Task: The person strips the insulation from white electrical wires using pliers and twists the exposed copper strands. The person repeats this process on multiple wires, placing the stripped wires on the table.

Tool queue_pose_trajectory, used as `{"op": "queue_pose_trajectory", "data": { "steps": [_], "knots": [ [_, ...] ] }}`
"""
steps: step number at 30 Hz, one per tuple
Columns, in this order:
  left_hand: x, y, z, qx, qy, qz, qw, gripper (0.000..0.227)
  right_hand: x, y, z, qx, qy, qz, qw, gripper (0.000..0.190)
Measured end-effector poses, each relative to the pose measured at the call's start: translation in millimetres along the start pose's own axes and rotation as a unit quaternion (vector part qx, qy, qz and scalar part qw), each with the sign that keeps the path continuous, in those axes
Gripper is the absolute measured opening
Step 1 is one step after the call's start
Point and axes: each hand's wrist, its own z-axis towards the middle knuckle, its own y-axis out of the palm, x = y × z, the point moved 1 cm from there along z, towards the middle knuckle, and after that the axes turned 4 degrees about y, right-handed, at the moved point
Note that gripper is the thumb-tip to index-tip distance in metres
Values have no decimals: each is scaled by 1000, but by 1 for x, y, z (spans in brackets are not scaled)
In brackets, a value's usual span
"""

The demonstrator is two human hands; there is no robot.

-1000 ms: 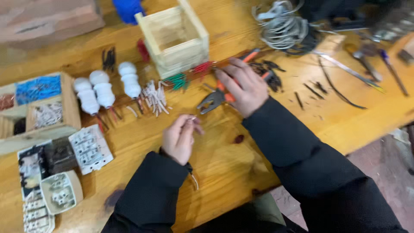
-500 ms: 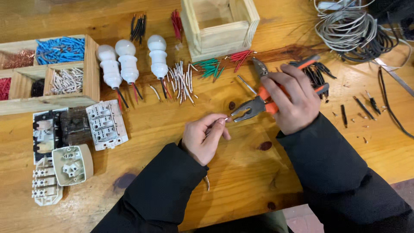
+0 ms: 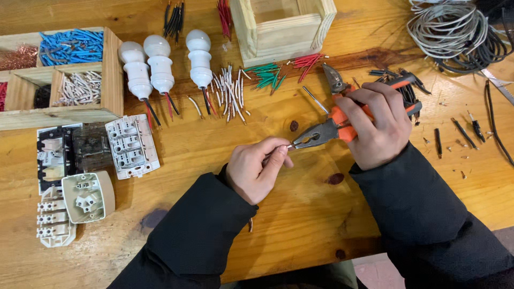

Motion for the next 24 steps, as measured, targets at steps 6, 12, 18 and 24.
{"op": "queue_pose_trajectory", "data": {
  "steps": [6,12,18,24],
  "knots": [
    [5,-5,1,-1,15,41,999,14,0,-2,-4,1,-17,-16,1000,15],
    [4,-21,-1,3,81,163,983,11,-7,-7,6,-27,-66,-40,997,27],
    [15,-31,0,20,205,238,949,14,-15,-21,12,-66,-78,-36,994,22],
    [33,-41,6,46,363,386,847,16,-22,-19,-4,-100,-43,40,993,18]
  ]
}}
